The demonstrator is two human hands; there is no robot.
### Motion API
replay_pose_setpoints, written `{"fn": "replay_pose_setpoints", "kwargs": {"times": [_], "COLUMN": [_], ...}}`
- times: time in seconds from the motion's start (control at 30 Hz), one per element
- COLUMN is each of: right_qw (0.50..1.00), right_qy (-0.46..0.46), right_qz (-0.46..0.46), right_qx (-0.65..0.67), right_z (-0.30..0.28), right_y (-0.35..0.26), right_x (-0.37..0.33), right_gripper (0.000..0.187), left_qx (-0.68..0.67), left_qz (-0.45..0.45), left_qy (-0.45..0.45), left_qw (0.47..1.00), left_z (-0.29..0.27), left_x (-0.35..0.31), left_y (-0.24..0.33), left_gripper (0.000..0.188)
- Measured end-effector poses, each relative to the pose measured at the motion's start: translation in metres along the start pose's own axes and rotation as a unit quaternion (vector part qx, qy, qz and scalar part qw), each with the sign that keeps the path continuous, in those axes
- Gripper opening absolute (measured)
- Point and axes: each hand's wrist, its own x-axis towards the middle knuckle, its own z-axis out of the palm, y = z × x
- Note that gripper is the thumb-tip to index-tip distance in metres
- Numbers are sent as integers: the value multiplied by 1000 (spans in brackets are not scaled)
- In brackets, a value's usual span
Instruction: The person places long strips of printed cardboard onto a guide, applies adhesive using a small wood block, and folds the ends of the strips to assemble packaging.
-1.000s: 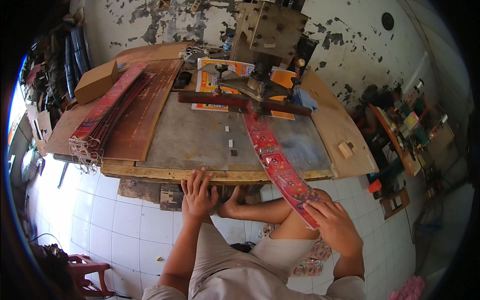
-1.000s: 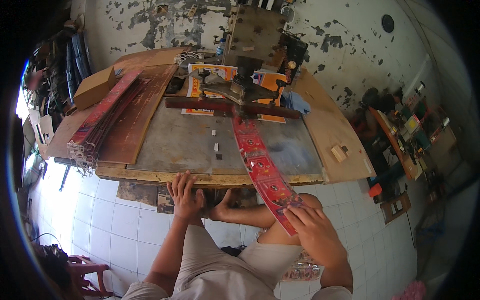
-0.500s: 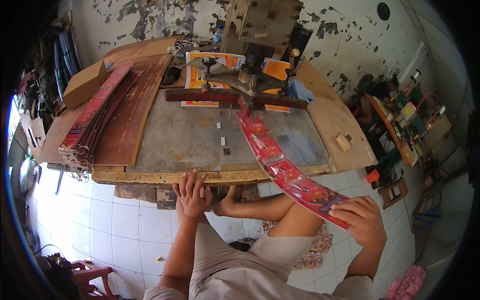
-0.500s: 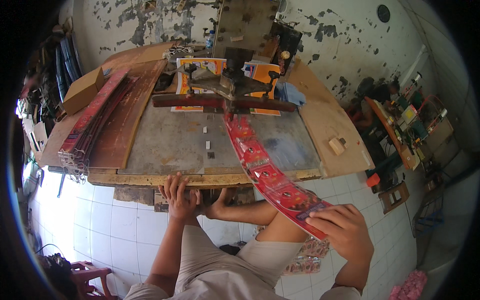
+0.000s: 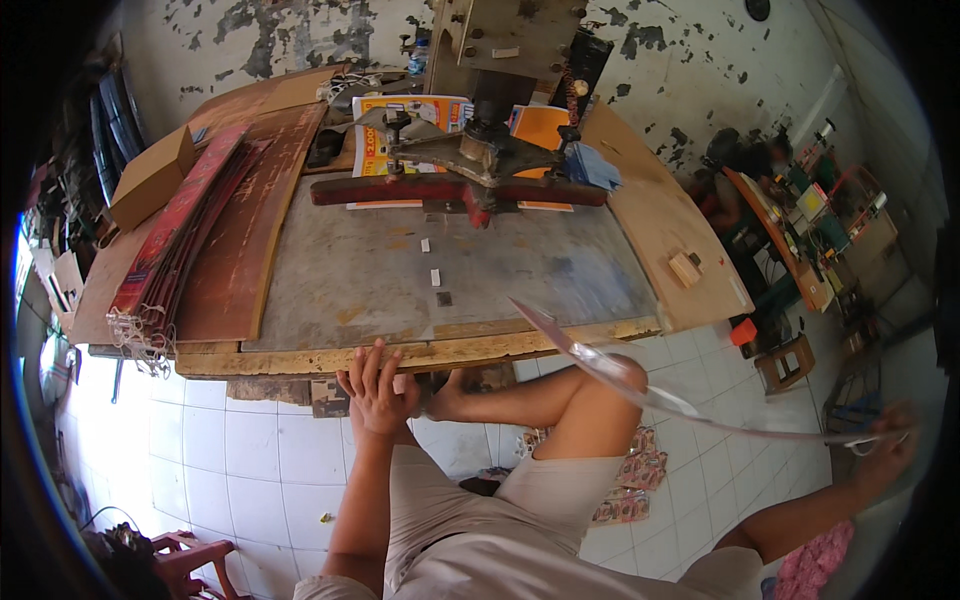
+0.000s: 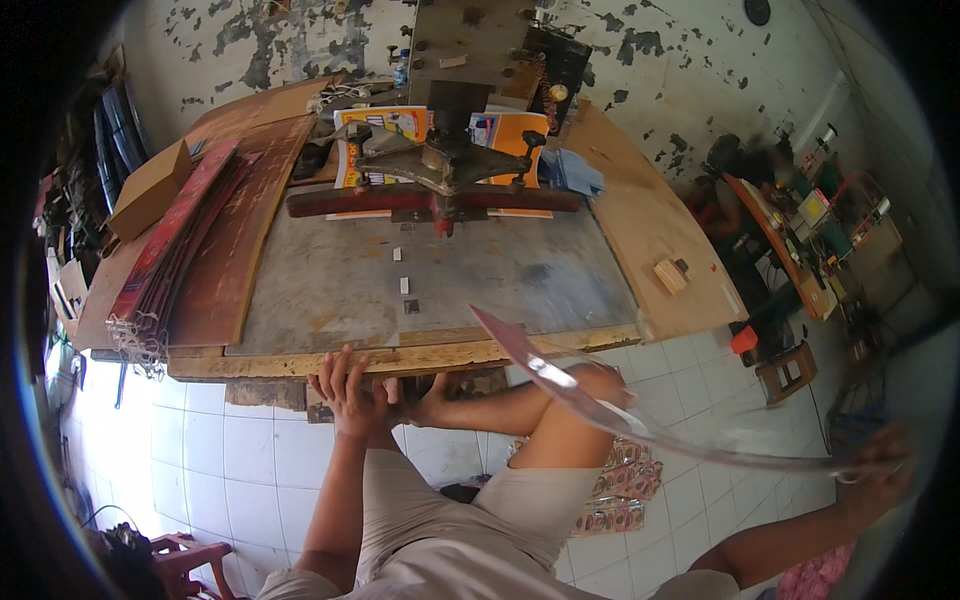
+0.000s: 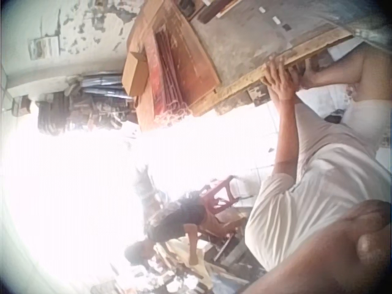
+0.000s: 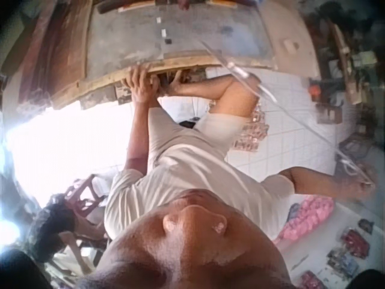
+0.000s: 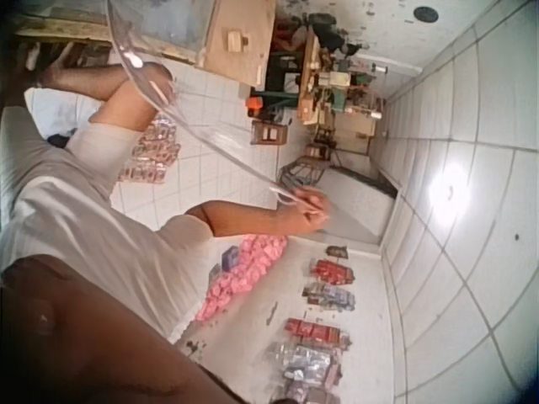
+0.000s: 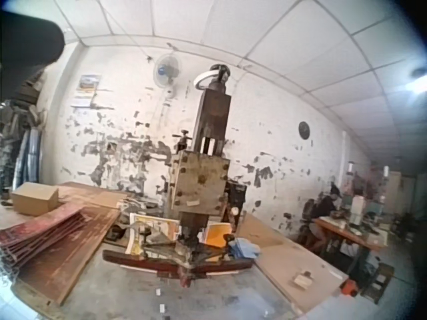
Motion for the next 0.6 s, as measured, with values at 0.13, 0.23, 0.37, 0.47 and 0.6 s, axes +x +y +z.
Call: {"fn": "replay_pose_setpoints", "kwargs": {"times": [0.13, 0.23, 0.37, 0.47, 0.6], "right_qw": [991, 957, 953, 932, 914], "right_qy": [-87, -178, -224, -234, -341], "right_qz": [47, 206, 152, 114, 129], "right_qx": [-90, -103, -138, -252, -179], "right_z": [-63, -76, 36, 114, 229], "right_y": [99, 148, 111, 114, 146], "right_x": [61, 55, -4, -78, -224], "right_gripper": [63, 60, 49, 42, 44], "left_qx": [7, 2, 24, 31, 35], "left_qz": [-9, -21, -10, 9, 11], "left_qy": [-4, 3, 14, 14, 20], "left_qw": [1000, 1000, 1000, 999, 999], "left_z": [-6, 0, -4, -3, -5], "left_x": [-3, -4, 0, -2, -2], "left_y": [-6, 0, -1, -7, -10], "left_gripper": [47, 45, 45, 47, 47]}}
